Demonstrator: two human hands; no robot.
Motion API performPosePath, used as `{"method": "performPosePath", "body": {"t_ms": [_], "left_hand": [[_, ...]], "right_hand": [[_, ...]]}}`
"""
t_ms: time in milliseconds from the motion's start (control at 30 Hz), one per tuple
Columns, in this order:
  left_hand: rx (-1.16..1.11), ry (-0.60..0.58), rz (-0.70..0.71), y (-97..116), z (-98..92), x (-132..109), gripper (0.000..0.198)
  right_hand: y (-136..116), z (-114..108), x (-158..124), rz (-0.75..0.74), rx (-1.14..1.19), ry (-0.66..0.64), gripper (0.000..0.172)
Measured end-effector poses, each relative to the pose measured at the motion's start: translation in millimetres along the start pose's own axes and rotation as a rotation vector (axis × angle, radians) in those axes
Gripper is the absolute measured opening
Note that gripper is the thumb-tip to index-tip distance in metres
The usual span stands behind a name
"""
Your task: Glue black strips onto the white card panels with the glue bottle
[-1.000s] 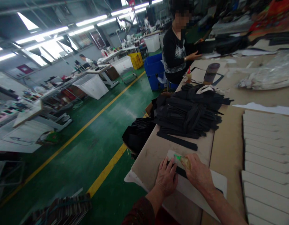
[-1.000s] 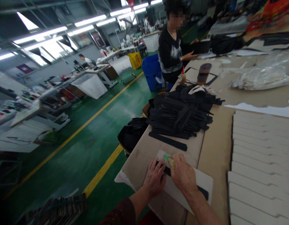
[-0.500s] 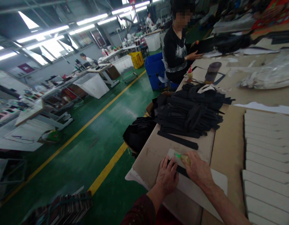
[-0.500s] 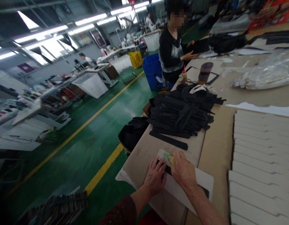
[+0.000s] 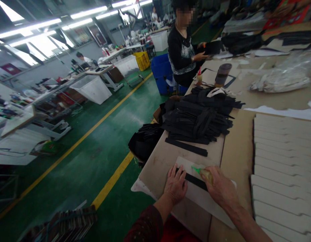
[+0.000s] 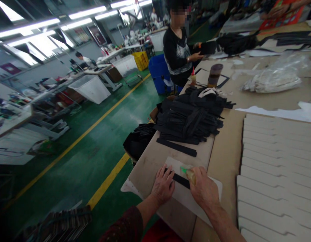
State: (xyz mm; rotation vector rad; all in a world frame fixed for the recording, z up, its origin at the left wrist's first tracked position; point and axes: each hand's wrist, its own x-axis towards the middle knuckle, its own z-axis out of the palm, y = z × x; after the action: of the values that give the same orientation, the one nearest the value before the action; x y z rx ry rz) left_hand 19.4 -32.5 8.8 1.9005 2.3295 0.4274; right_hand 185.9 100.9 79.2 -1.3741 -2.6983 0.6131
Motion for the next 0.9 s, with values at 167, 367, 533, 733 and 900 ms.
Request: {"method": "performPosePath", "body": {"t_ms": [167,367,533,733,900], "left_hand": [[0.004,0.010,0.007,1,-3.3,1,0.046],[0.021,-0.006,0.020,-1,-0.4,1,0.049],[0.032,-0.020,0.021,0,0.3,1,0.048],[0.044,-0.018,0.031,0,-1.5,1,0.047],[0.048,-0.006,0.027,-2,1.5,1,0.048]], "right_hand": [[7,7,-7,-0.020,0.054,0.046,0.017],[4,11,-6,-0.041,0.058,0.085,0.016],[10,3,-9,0.009,0.030,0.063,0.013],[13,-2,-12,0.009,0.031,0.024,0.014],[17,-6,-14,0.026,0.029,0.031,0.011]]}}
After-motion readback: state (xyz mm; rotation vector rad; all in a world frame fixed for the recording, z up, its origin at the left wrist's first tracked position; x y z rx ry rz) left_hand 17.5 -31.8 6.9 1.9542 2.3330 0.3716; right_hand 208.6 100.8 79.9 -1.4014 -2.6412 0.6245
